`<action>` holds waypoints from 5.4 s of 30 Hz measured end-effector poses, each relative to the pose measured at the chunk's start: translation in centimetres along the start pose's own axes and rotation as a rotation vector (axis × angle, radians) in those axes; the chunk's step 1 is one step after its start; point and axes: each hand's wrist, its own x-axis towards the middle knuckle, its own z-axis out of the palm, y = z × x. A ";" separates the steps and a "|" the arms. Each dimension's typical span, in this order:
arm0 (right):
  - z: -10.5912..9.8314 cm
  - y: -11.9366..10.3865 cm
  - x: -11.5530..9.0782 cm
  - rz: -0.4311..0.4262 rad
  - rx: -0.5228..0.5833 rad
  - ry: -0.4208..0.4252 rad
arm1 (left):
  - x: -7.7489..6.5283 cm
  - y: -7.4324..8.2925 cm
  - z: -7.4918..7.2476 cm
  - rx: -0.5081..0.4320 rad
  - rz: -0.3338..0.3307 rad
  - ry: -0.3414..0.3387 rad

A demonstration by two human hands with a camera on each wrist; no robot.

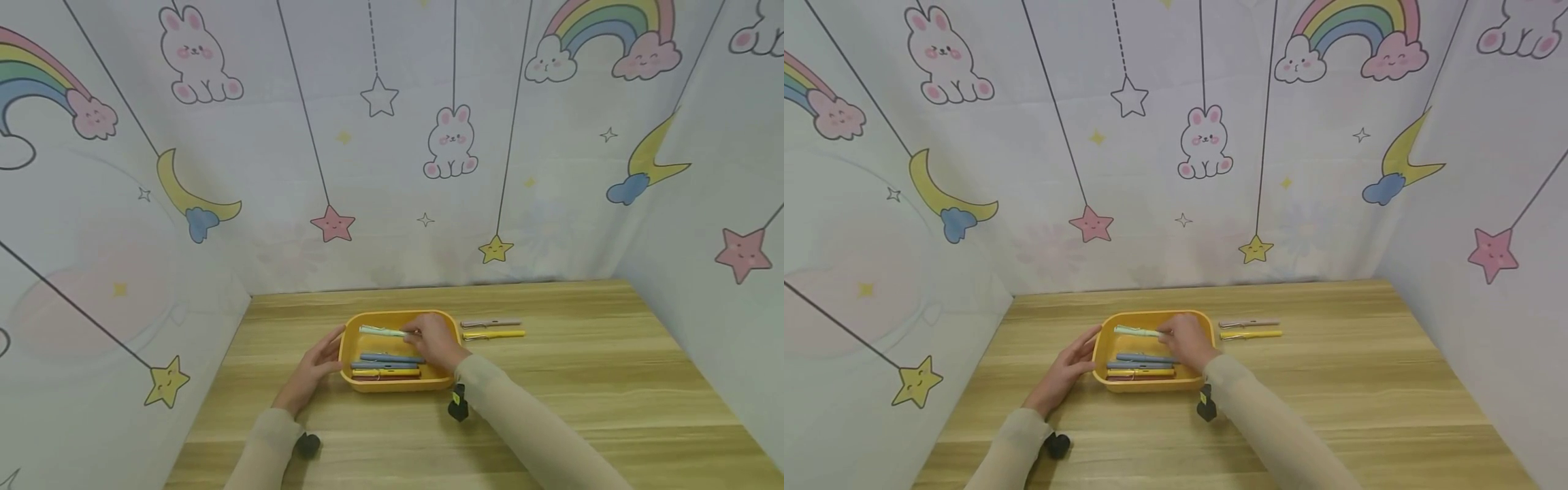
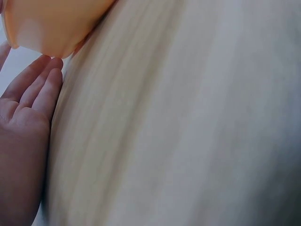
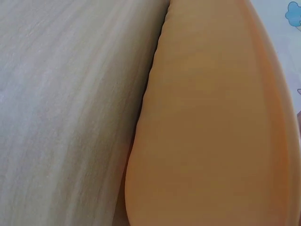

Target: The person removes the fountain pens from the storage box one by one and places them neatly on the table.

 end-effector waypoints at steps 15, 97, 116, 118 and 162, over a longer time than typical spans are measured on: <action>-0.4 0.0 -0.4 -0.005 0.107 0.034 | -0.1 0.0 0.0 -0.006 0.004 -0.007; -8.3 7.0 -7.1 0.103 0.604 0.296 | 0.1 0.0 -0.1 -0.003 0.005 -0.007; -9.7 11.2 -10.3 0.139 0.494 0.357 | 0.2 0.2 0.1 0.018 -0.017 0.000; -9.8 11.4 -10.6 0.161 0.494 0.362 | 0.2 0.1 0.1 0.020 -0.012 -0.005; -7.9 16.2 -13.0 0.146 0.131 0.293 | 0.1 -0.1 0.0 0.017 0.019 -0.015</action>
